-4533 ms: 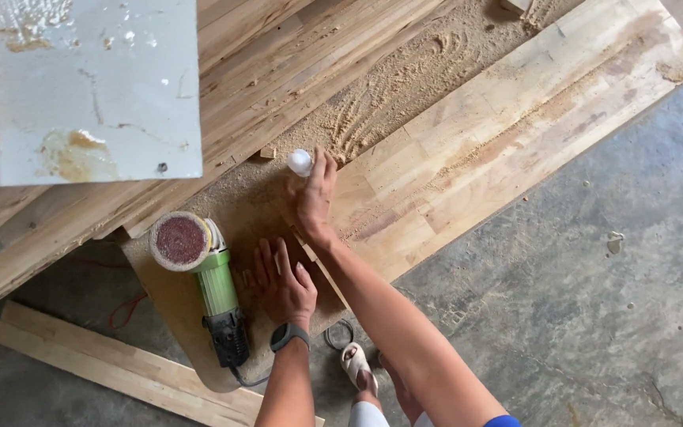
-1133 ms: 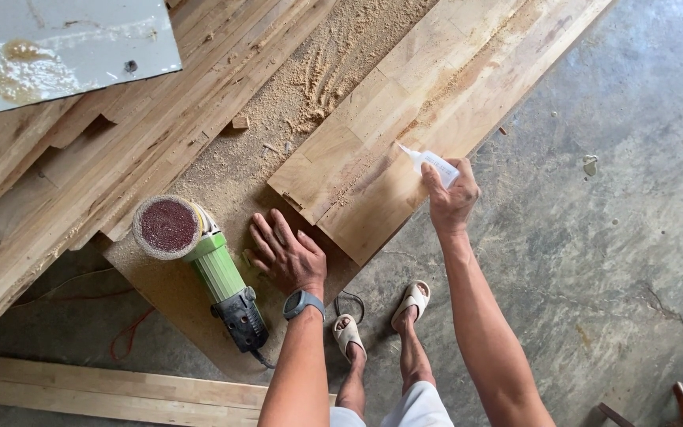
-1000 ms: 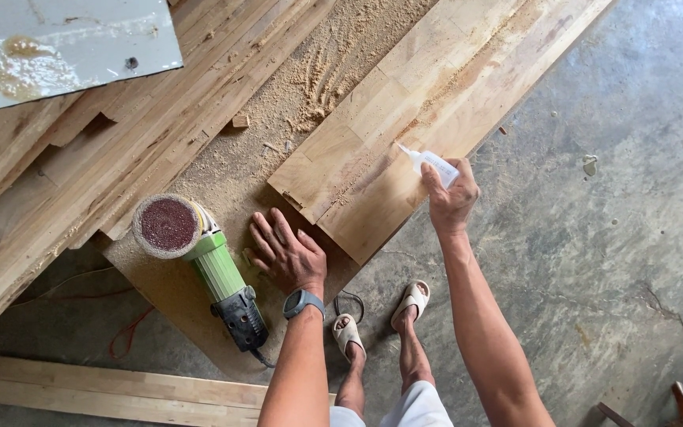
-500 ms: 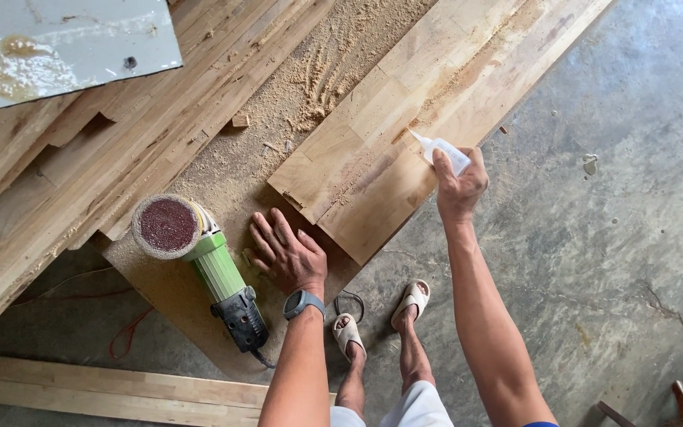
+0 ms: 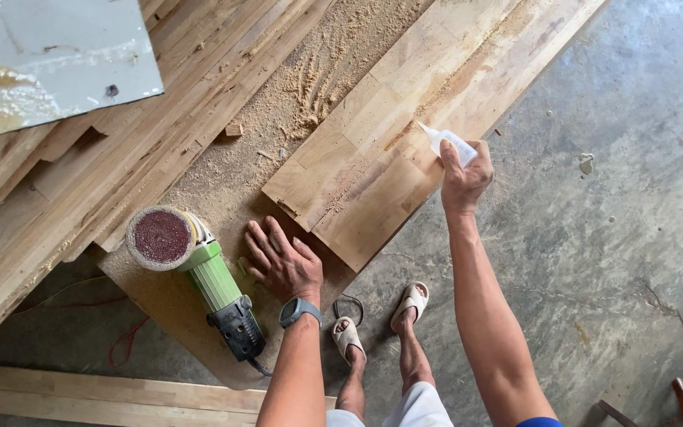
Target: The person applies a white liquid from a squeeze bottle along a crack in a wooden plank. They then use their hand to spread the liquid into the crack and wipe the surface.
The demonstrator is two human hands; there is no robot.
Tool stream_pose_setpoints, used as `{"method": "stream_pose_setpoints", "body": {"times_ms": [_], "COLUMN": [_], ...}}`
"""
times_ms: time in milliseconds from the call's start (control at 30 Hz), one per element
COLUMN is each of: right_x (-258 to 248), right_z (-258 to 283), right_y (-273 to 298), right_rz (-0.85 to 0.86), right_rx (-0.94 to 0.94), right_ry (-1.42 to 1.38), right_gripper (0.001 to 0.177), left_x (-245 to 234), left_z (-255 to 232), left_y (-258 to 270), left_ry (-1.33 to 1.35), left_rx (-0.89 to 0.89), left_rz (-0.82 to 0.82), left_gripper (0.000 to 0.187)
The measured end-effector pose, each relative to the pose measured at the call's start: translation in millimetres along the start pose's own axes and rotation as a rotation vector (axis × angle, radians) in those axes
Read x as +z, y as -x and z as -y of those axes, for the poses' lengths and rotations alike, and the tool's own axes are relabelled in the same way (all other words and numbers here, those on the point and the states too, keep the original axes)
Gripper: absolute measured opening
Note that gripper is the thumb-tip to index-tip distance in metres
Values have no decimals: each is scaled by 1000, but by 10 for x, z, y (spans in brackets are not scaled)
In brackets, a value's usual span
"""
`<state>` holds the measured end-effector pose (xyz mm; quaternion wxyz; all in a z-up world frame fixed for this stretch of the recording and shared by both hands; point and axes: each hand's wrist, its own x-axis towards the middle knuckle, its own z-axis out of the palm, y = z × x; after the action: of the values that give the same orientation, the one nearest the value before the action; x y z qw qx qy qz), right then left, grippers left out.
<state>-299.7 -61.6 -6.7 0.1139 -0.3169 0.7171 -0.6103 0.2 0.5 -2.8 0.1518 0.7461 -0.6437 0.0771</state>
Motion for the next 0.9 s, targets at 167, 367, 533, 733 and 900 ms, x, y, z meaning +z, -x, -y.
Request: {"method": "stream_pose_setpoints", "body": {"times_ms": [167, 367, 533, 733, 900], "right_x": [20, 23, 31, 34, -71], "right_z": [-64, -46, -105, -99, -107], "right_y": [-83, -192, -300, -385, -210], "right_rz": [-7, -25, -20, -27, 29], "right_rx": [21, 24, 36, 10, 51], "right_ry": [-55, -85, -85, -71, -185], "right_gripper": [32, 34, 35, 35, 32], "left_x": [-8, -15, -10, -29, -70], "left_z": [-11, -16, -13, -20, -37], "left_y": [-5, -16, -12, -24, -34], "left_ry": [-4, -9, -8, -37, -21], "left_rx": [2, 0, 9, 4, 9], "left_rz": [-13, -16, -26, -28, -12], "left_gripper": [57, 57, 57, 55, 55]}}
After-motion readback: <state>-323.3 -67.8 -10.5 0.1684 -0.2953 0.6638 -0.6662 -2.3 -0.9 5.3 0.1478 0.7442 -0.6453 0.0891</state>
